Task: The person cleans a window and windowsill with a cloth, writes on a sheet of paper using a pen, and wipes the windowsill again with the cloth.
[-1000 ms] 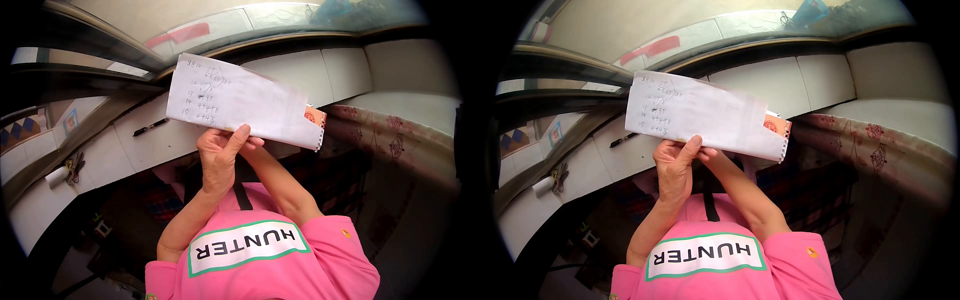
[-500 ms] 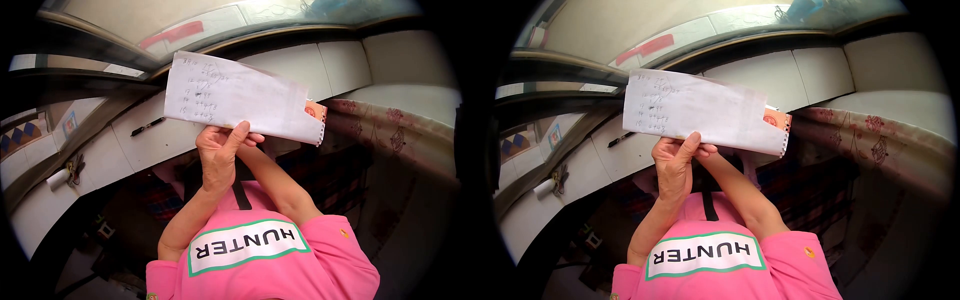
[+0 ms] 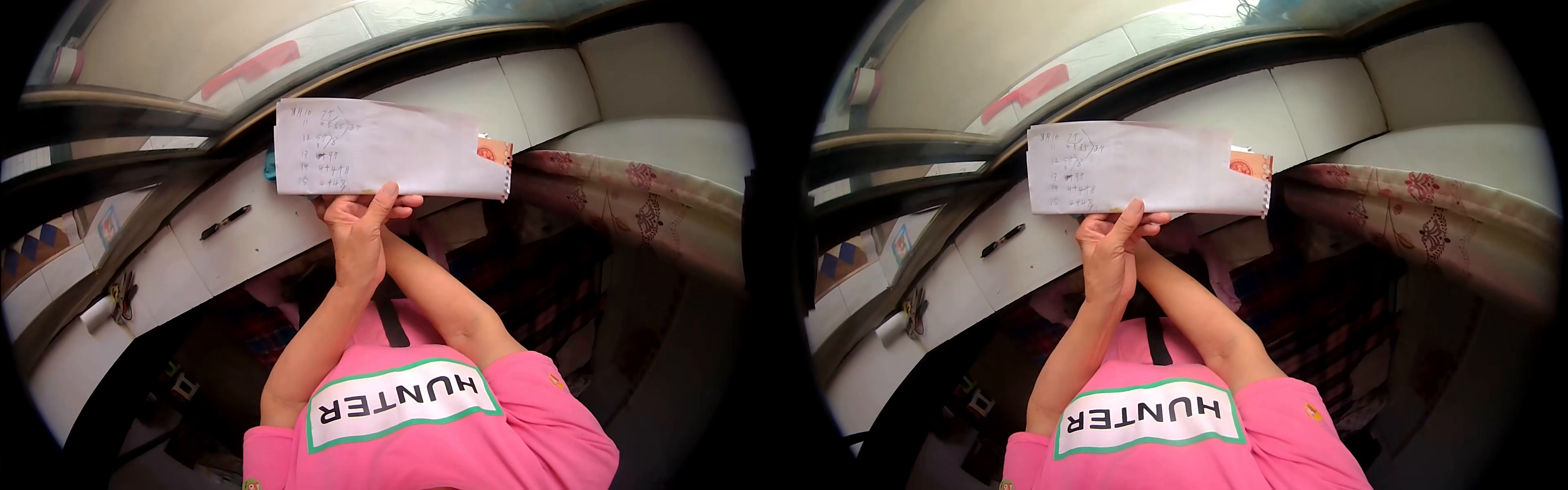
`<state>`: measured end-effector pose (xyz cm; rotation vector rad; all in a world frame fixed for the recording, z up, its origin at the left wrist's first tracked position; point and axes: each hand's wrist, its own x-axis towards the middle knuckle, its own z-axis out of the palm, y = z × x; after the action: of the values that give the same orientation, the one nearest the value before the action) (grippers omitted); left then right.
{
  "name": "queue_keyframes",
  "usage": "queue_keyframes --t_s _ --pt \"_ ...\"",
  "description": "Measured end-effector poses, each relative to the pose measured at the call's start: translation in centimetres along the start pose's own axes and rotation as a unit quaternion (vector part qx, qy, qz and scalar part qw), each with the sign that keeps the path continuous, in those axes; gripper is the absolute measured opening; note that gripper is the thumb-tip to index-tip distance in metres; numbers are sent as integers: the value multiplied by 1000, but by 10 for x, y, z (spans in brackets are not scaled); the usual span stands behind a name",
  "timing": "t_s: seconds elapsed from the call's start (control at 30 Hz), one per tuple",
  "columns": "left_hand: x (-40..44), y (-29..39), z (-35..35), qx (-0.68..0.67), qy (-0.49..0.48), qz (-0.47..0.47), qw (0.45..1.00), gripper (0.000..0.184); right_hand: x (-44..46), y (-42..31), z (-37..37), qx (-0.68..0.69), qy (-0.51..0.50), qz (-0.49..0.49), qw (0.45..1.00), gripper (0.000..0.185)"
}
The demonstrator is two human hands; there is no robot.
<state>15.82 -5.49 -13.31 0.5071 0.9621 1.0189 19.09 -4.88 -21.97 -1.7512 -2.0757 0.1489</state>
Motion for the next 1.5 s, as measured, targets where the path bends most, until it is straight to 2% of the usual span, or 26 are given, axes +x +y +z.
queue_keyframes --t_s 0.43,0.5,0.7,0.77,0.83,0.9,0.97,1.0,1.1,1.13,1.17,1.33,1.43,1.47,1.5 --pt "28 -24 19 -9 7 -55 998 18 16 3 0 -27 2 -1 1000 63" --pt "25 -20 18 -8 -14 -55 998 17 12 13 -15 -15 33 4 999 50" --pt "9 12 5 -18 -62 -25 998 12 -29 60 -65 256 44 42 965 10" --pt "7 20 -4 -16 -70 -13 997 10 -65 93 -68 152 79 87 981 15" --pt "8 28 -11 4 -84 2 996 10 -85 116 -89 286 164 322 887 19" --pt "9 30 -19 17 -82 15 996 10 -81 129 -127 444 290 364 765 26" --pt "8 30 -27 19 -80 21 996 11 -63 124 -171 537 324 287 724 36" --pt "8 29 -29 14 -79 23 996 12 -57 122 -184 521 308 263 752 47" --pt "9 25 -35 -17 -92 20 995 13 -54 125 -190 550 184 191 792 57" --pt "9 25 -37 -29 -95 22 995 13 -46 116 -193 587 153 187 773 64" --pt "10 27 -40 -52 -95 14 994 13 -48 118 -192 583 95 189 785 67" --pt "15 23 -45 -140 -81 -45 986 13 -31 105 -195 311 72 81 944 40" --pt "16 23 -39 -123 -77 -67 987 17 -35 112 -186 334 110 83 933 27" --pt "15 27 -34 -101 -76 -77 989 19 -36 108 -183 371 127 141 909 24" --pt "12 35 -23 -80 -74 -85 990 20 -35 111 -186 381 126 158 902 27"
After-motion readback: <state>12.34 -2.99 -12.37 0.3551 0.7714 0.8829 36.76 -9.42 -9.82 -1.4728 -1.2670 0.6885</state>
